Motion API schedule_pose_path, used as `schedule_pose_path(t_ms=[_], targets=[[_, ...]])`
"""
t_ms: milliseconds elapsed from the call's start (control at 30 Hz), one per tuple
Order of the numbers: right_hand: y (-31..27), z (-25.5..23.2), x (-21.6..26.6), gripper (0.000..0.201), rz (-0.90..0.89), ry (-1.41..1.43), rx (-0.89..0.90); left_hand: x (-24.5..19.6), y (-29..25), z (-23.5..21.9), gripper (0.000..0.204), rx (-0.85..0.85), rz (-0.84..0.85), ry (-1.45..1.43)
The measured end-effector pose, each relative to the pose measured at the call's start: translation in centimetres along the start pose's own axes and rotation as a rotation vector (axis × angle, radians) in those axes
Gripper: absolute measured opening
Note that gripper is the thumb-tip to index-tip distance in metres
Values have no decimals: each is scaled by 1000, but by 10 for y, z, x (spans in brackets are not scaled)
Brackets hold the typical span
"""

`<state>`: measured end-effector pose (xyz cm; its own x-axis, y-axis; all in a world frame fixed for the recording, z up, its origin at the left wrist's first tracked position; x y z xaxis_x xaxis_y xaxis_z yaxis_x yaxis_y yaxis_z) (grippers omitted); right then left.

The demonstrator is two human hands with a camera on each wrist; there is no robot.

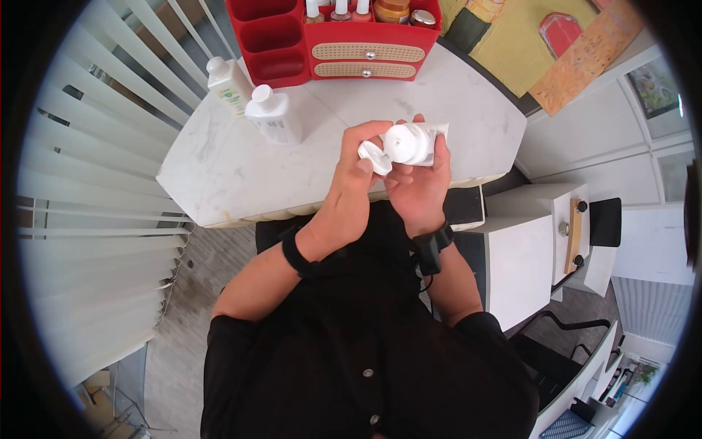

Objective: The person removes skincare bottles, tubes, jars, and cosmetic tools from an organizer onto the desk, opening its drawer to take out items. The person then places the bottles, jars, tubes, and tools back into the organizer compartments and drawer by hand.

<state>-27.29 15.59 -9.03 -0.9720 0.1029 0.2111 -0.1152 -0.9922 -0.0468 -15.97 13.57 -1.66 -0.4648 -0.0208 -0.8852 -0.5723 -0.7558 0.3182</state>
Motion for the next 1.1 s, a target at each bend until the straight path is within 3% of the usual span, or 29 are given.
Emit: schedule_pose_path(t_ms=[133, 200, 233, 300, 367, 433, 533, 633, 733, 867, 933, 967, 1033, 1100], targets=[[-2, 6, -1, 46, -51, -68, -70, -1, -1, -6, 50, -21, 69, 169], [-12, 17, 3, 47, -135, -208, -324, 0, 1, -14, 52, -13, 92, 216], [-14, 13, 5, 47, -129, -209, -316, -1, 4, -16, 48, 50, 113, 316], [-16, 22, 9, 48, -102, -563, -83, -1, 6, -24, 44, 97, 133, 435], [-18, 32, 14, 46, -136, -665, -108, 5, 9, -30, 43, 82, 118, 617], [-19, 35, 21, 45, -204, -830, -170, 9, 7, -30, 43, 33, 87, 548], [-17, 36, 21, 44, -248, -833, -192, 10, 4, -29, 44, 10, 89, 500], [-11, 32, 19, 42, -243, -787, -204, 16, 6, -27, 44, -17, -18, 389], [-7, 36, 13, 42, -208, -703, -257, 11, 8, -31, 57, -40, 56, 338], [-7, 44, 27, 44, -233, -624, -227, -65, 5, -48, 73, -179, 325, 758], [-9, 44, 35, 44, -264, -599, -226, -134, -14, -36, 69, -257, 691, 843], [-10, 43, 36, 43, -250, -564, -213, -147, -31, -39, 84, -348, 939, 807], [-8, 45, 23, 43, -223, -524, -186, -129, -28, -33, 81, -344, 832, 1084], [-11, 40, -15, 40, -130, -411, -296, -64, 8, -6, 82, 54, 803, 1067]])
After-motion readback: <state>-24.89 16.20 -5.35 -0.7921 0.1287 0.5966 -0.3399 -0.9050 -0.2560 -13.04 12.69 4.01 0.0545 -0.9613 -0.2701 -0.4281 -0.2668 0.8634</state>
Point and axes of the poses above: each hand's wrist, its own y-axis towards the middle knuckle, its own z-axis out of the palm, x = y × z, the point moved 8 cm from there along y, towards the middle knuckle, and after that the axes turned 7 degrees about z, right-handed, at the moved point
